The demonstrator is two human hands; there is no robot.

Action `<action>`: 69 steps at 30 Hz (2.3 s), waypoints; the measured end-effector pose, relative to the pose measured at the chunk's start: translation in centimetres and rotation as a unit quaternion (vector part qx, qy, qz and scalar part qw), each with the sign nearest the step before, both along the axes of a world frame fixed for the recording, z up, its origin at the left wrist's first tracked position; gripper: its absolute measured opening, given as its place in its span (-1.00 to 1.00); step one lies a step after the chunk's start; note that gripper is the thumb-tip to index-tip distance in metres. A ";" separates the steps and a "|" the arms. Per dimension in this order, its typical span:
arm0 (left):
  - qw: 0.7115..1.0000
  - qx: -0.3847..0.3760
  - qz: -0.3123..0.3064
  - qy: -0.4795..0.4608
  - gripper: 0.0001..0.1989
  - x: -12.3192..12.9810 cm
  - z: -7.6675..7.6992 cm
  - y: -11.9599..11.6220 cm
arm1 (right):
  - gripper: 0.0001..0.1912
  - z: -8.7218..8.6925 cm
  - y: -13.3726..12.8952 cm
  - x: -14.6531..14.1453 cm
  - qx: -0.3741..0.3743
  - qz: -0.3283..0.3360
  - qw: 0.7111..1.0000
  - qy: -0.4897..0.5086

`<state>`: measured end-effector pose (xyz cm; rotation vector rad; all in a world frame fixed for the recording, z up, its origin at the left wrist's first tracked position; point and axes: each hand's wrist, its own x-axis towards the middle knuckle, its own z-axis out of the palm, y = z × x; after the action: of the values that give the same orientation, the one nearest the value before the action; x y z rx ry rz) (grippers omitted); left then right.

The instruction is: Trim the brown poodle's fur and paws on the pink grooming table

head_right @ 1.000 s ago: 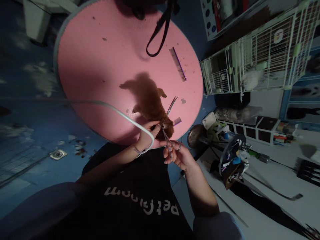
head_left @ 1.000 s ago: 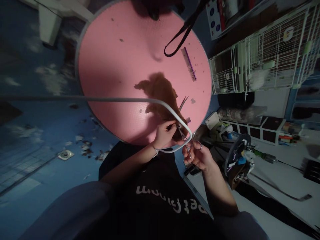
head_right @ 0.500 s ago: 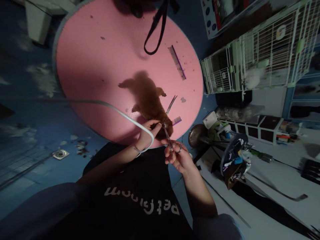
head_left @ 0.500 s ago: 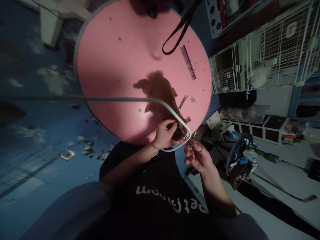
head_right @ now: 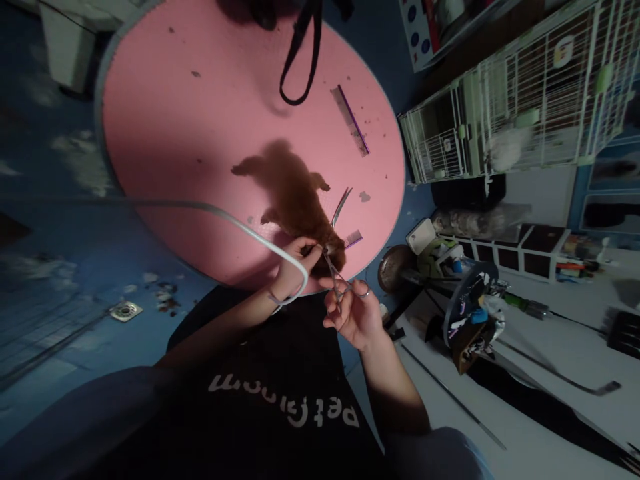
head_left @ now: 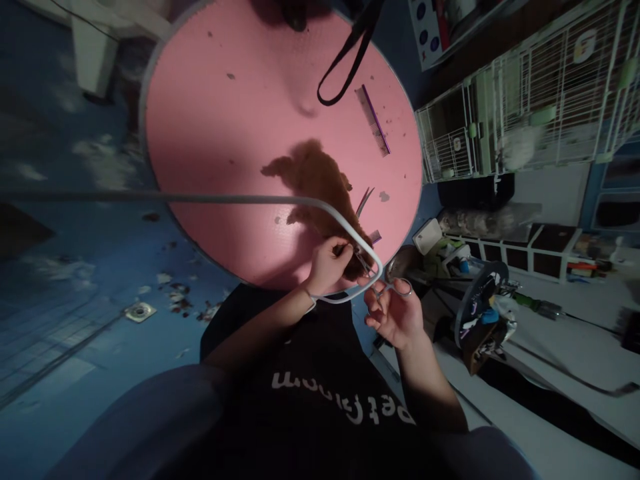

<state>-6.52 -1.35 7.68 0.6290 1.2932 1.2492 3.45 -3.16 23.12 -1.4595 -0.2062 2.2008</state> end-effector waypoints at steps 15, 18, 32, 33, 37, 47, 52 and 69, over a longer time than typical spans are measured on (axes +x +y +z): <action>1.000 -0.004 -0.023 -0.021 -0.90 0.2 -0.2 -0.4 | -0.57 0.2 0.7 -1.4 -0.045 -0.062 0.997 0.031; 0.999 0.000 -0.030 -0.020 -0.89 0.1 -0.2 -0.5 | -0.71 0.0 0.7 -1.6 -0.034 -0.071 0.997 0.014; 1.000 0.005 -0.008 -0.023 -0.88 0.7 -0.8 -0.6 | -0.53 0.6 0.5 -1.1 -0.038 -0.054 0.998 -0.017; 1.000 0.002 -0.010 -0.026 -0.88 0.7 -0.8 -0.6 | -0.52 0.4 0.6 -1.3 -0.047 -0.060 0.997 -0.020; 0.999 0.009 -0.020 -0.025 -0.88 0.6 -0.7 -0.7 | -0.68 0.2 0.7 -1.8 -0.033 -0.087 0.995 -0.036; 1.000 0.010 -0.003 -0.003 -0.90 0.8 -0.7 -0.5 | -0.65 0.2 0.3 -0.9 -0.009 -0.060 0.998 0.002; 1.000 0.005 -0.003 -0.005 -0.90 0.7 -0.7 -0.4 | -0.70 0.1 0.5 -1.4 -0.007 -0.061 0.997 -0.056; 1.000 -0.003 0.016 -0.002 -0.91 -0.2 0.5 0.1 | -0.59 1.1 -1.2 0.2 0.068 0.027 0.997 -0.028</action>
<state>-6.69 -1.26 8.17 0.6047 1.3074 1.2718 3.62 -4.37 24.20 -1.4572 -0.4110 2.1434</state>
